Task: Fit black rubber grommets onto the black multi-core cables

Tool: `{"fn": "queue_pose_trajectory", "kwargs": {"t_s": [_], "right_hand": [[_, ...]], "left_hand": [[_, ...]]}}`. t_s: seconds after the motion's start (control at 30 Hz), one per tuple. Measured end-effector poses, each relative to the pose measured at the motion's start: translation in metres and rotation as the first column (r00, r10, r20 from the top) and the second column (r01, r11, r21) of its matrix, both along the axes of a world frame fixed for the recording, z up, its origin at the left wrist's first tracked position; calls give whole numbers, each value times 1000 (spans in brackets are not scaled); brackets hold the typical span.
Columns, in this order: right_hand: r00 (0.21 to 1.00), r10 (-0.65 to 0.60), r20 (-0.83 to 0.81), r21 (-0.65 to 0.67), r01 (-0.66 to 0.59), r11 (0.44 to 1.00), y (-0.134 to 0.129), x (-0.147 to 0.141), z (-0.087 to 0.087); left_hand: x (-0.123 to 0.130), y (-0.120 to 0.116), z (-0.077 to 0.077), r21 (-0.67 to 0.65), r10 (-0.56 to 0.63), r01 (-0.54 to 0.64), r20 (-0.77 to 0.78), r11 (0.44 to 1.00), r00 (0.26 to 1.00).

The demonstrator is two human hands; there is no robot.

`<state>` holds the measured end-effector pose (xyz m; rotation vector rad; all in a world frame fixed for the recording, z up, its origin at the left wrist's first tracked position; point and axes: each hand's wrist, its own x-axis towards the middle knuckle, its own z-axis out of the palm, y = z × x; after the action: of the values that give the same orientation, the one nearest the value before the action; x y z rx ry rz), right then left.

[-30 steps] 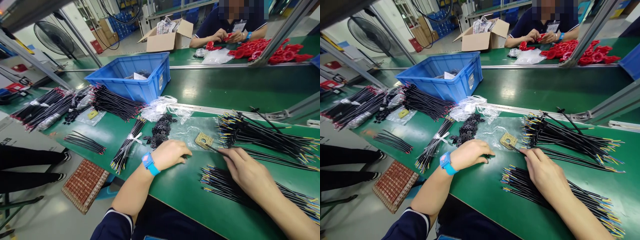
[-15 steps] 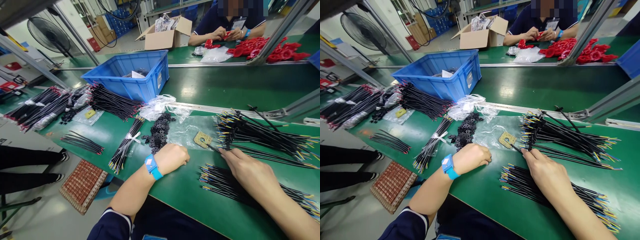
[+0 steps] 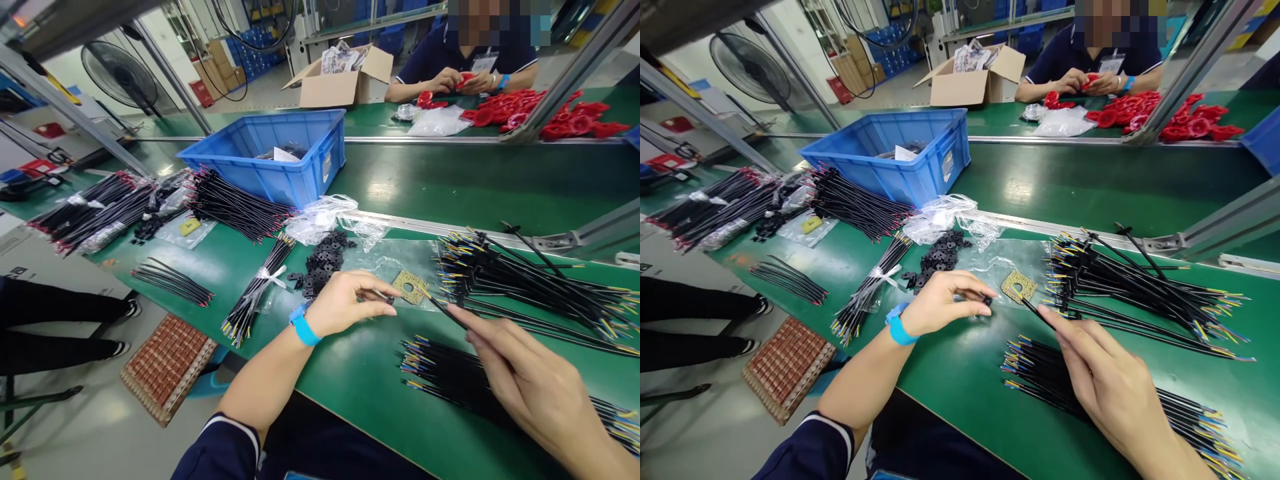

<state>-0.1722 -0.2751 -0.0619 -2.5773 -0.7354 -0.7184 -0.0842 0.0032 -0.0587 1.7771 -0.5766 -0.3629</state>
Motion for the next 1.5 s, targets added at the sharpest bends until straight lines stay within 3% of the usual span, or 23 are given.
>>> {"fn": "queue_pose_trajectory", "kwargs": {"t_s": [0.07, 0.17, 0.3, 0.5, 0.7, 0.97, 1.17, 1.27, 1.37, 1.5], "right_hand": [[999, -16, 48, -31, 18, 999, 0, -5, -1], [989, -32, 146, -98, 47, 994, 2, -10, -3], [968, -27, 250, -150, 66, 987, 6, -13, -2], [969, 5, 246, -167, 37, 985, 8, -13, 1], [974, 38, 224, -216, 11, 976, 2, -17, 2], [990, 31, 135, -136, -13, 991, 1, -15, 9], [987, 14, 160, -196, 18, 980, -4, -17, 8], [981, 12, 195, -240, 36, 970, -3, -20, 8], [979, 35, 200, -225, 11, 974, 0, -20, 8], [973, -6, 231, -156, 43, 987, 1, -18, 4]], "left_hand": [[-2, -5, -1, -264, 41, -110, -255, 958, 966], [-4, -13, -5, -411, -12, -203, -463, 889, 886], [-6, -20, -8, -455, -32, -257, -536, 853, 844], [-8, -21, -7, -423, 4, -282, -549, 861, 836], [-8, -20, -4, -394, 70, -271, -456, 878, 887], [-7, -17, -2, -366, 46, -98, -149, 926, 988], [-9, -16, -6, -344, 57, -59, -15, 937, 998], [-11, -17, -7, -237, 128, -94, 130, 967, 983], [-15, -21, -9, -104, 105, -81, 254, 991, 961], [-18, -26, -11, -133, 70, -45, 190, 990, 979]]}}
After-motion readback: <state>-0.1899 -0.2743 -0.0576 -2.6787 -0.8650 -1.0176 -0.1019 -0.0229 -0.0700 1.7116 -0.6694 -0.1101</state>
